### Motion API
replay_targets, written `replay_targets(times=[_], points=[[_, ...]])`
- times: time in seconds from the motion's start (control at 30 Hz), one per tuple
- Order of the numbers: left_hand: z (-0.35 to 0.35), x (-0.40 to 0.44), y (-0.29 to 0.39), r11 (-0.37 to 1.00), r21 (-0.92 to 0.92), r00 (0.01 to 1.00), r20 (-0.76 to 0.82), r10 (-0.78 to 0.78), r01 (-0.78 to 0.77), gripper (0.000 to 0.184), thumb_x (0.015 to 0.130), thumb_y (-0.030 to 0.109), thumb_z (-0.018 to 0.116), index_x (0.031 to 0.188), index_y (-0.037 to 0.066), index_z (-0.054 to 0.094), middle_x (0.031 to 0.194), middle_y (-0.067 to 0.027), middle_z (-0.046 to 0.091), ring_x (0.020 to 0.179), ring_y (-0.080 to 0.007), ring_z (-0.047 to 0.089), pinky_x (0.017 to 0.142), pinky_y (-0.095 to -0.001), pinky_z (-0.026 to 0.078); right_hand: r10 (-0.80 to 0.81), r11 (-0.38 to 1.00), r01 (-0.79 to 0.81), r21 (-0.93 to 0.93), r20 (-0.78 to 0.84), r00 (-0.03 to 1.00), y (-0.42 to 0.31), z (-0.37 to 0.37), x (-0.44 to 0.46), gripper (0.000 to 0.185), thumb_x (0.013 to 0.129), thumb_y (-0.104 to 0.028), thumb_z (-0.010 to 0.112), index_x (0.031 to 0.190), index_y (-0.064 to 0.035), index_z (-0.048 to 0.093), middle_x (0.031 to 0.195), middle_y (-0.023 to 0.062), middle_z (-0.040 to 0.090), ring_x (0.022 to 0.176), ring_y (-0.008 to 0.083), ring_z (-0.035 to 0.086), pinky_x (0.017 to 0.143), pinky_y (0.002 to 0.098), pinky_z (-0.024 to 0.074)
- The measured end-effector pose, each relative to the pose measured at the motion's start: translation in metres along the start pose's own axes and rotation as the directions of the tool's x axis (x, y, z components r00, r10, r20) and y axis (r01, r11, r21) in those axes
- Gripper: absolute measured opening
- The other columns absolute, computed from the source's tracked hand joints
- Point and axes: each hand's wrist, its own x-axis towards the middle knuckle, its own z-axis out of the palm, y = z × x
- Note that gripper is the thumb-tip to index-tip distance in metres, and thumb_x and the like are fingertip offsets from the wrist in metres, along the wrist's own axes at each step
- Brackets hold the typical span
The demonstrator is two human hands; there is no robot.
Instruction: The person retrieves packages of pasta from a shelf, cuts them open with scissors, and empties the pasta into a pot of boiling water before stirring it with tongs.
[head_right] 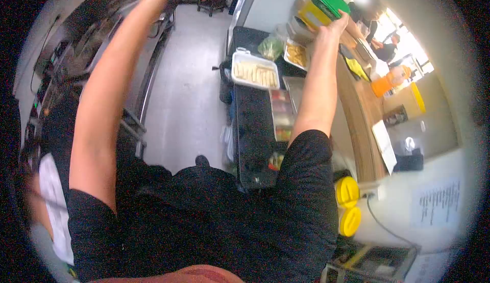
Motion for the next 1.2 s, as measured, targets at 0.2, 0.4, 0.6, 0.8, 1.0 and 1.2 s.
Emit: replay_targets(times=[0.2, 0.4, 0.6, 0.8, 1.0, 1.2], points=[[-0.032, 0.131, -0.1, 0.92, 0.376, 0.955, -0.211, 0.207, -0.116, 0.057, 0.075, 0.039, 0.068, 0.116, 0.0, 0.06, 0.119, -0.0232, 0.057, 0.111, -0.0289, 0.055, 0.093, -0.0352, 0.042, -0.179, 0.984, 0.167, -0.065, -0.322, 0.93, -0.028, -0.097, 0.215, 0.053, 0.065, -0.029, 0.064, 0.113, -0.0086, 0.054, 0.115, 0.0122, 0.052, 0.103, 0.0319, 0.052, 0.081, 0.0604, 0.0409], [-0.049, 0.187, -0.185, 0.948, 0.316, 0.97, -0.211, 0.119, -0.048, 0.054, 0.08, 0.034, 0.066, 0.12, 0.0, 0.056, 0.124, -0.0192, 0.054, 0.116, -0.0274, 0.05, 0.098, -0.0336, 0.036, -0.331, 0.942, 0.216, -0.256, -0.609, 0.721, -0.006, -0.155, 0.31, 0.059, 0.067, -0.032, 0.065, 0.116, -0.0038, 0.053, 0.113, 0.0132, 0.053, 0.094, 0.0317, 0.056, 0.079, 0.0525, 0.0461], [0.009, 0.189, -0.201, 0.94, 0.337, 0.998, 0.032, 0.05, -0.058, 0.049, 0.084, 0.029, 0.063, 0.124, 0.003, 0.052, 0.125, -0.0142, 0.053, 0.117, -0.0221, 0.048, 0.099, -0.0317, 0.035, -0.477, 0.873, 0.265, -0.41, -0.606, 0.637, -0.003, -0.188, 0.368, 0.047, 0.069, -0.027, 0.065, 0.108, -0.0028, 0.057, 0.105, 0.0135, 0.057, 0.088, 0.0288, 0.058, 0.075, 0.0465, 0.0475], [0.067, 0.221, -0.222, 0.981, 0.154, 0.985, 0.105, -0.138, 0.121, 0.051, 0.079, 0.033, 0.067, 0.121, 0.007, 0.054, 0.125, -0.0167, 0.052, 0.114, -0.0265, 0.05, 0.092, -0.0362, 0.04, -0.688, 0.721, 0.326, -0.611, -0.574, 0.445, 0.009, -0.185, 0.409, 0.035, 0.071, -0.022, 0.065, 0.099, -0.0019, 0.061, 0.096, 0.0138, 0.061, 0.082, 0.026, 0.06, 0.071, 0.0406, 0.0489], [0.141, 0.287, -0.33, 0.989, 0.133, 0.99, 0.114, -0.079, 0.064, 0.048, 0.073, 0.031, 0.07, 0.11, 0.001, 0.059, 0.112, -0.0226, 0.056, 0.108, -0.0282, 0.053, 0.092, -0.0359, 0.042, -0.852, 0.432, 0.469, -0.771, -0.519, -0.068, 0.06, -0.151, 0.43, 0.024, 0.073, -0.016, 0.065, 0.091, -0.001, 0.066, 0.088, 0.014, 0.065, 0.076, 0.0232, 0.062, 0.066, 0.0346, 0.0504], [0.236, 0.367, -0.432, 0.995, 0.095, 0.976, 0.216, -0.03, 0.009, 0.048, 0.073, 0.029, 0.07, 0.11, 0.003, 0.054, 0.114, -0.0215, 0.048, 0.109, -0.0347, 0.046, 0.095, -0.0385, 0.038, -0.987, 0.157, 0.48, -0.863, -0.151, 0.052, 0.149, -0.045, 0.369, 0.021, 0.083, -0.013, 0.058, 0.095, 0.0035, 0.064, 0.092, 0.0153, 0.065, 0.083, 0.0216, 0.061, 0.078, 0.0342, 0.049]])
